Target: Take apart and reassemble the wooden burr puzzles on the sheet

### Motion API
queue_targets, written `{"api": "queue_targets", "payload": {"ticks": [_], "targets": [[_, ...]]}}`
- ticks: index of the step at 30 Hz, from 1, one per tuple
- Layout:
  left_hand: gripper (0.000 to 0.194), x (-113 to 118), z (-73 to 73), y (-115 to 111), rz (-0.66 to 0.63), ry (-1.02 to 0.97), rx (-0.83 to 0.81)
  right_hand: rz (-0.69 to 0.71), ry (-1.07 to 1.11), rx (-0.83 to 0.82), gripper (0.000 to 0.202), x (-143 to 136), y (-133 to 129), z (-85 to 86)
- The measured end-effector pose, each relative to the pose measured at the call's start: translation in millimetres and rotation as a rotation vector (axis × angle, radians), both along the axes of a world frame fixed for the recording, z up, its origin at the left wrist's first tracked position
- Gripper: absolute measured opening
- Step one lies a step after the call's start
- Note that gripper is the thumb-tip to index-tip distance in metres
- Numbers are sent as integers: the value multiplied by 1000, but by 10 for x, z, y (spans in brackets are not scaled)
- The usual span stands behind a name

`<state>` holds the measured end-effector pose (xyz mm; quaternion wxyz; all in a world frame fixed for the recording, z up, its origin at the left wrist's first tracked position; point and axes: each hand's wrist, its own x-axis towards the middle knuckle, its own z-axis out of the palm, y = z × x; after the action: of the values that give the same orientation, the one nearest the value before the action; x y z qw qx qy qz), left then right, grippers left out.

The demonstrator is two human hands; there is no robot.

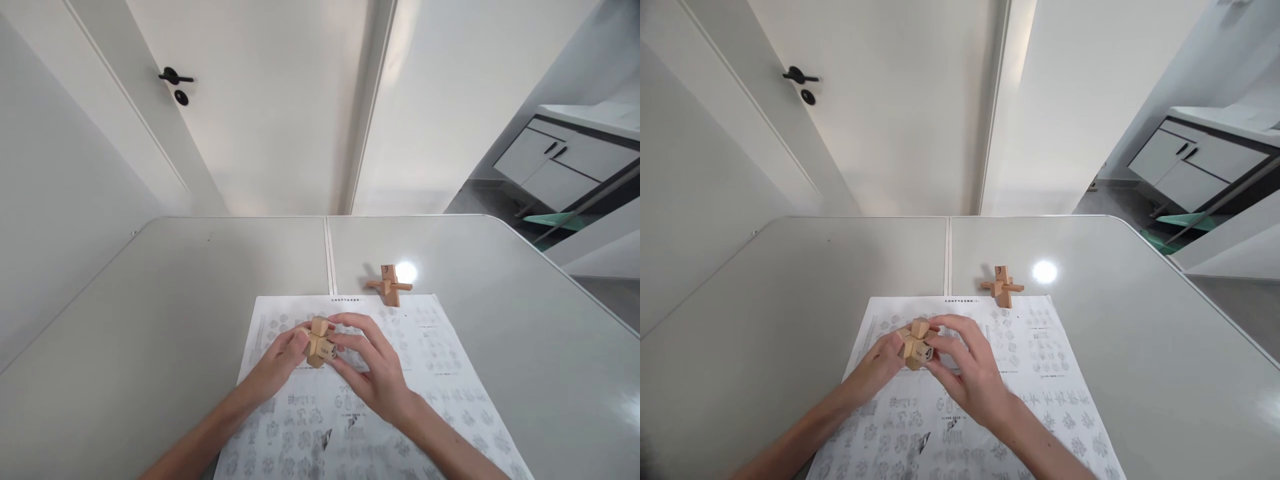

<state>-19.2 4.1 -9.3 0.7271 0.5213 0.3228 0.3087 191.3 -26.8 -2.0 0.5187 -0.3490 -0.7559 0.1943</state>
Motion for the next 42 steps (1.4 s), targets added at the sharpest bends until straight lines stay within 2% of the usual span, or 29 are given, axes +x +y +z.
{"api": "queue_targets", "payload": {"ticks": [5,9,12,14,17,19,23,26,32,38,42], "targets": [[66,-9,-35,2,18,46,-11,-5,-10,22,33,2,11,13],[69,-3,5,-2,16,80,-35,-6,-11,10,32,6,6,23],[64,4,27,-8,-1,57,-35,-9,-4,-33,33,5,-6,21],[62,9,27,-10,-2,48,-38,-4,-16,-65,39,4,-9,17],[62,22,38,-12,4,32,-45,29,-58,-120,67,-2,-4,5],[61,36,68,-15,-11,39,-51,47,-91,-146,78,-8,2,-7],[65,51,128,-21,-44,47,-52,68,-117,-138,75,-18,12,-5],[65,41,121,-12,-47,5,-43,63,-77,-104,73,-19,17,33],[64,-1,76,49,65,-55,-39,6,-21,-108,70,11,17,63],[61,-30,94,105,209,25,43,-65,-15,-139,66,32,41,1],[59,-39,159,117,335,101,116,-136,-49,-230,60,34,84,-40]]}}
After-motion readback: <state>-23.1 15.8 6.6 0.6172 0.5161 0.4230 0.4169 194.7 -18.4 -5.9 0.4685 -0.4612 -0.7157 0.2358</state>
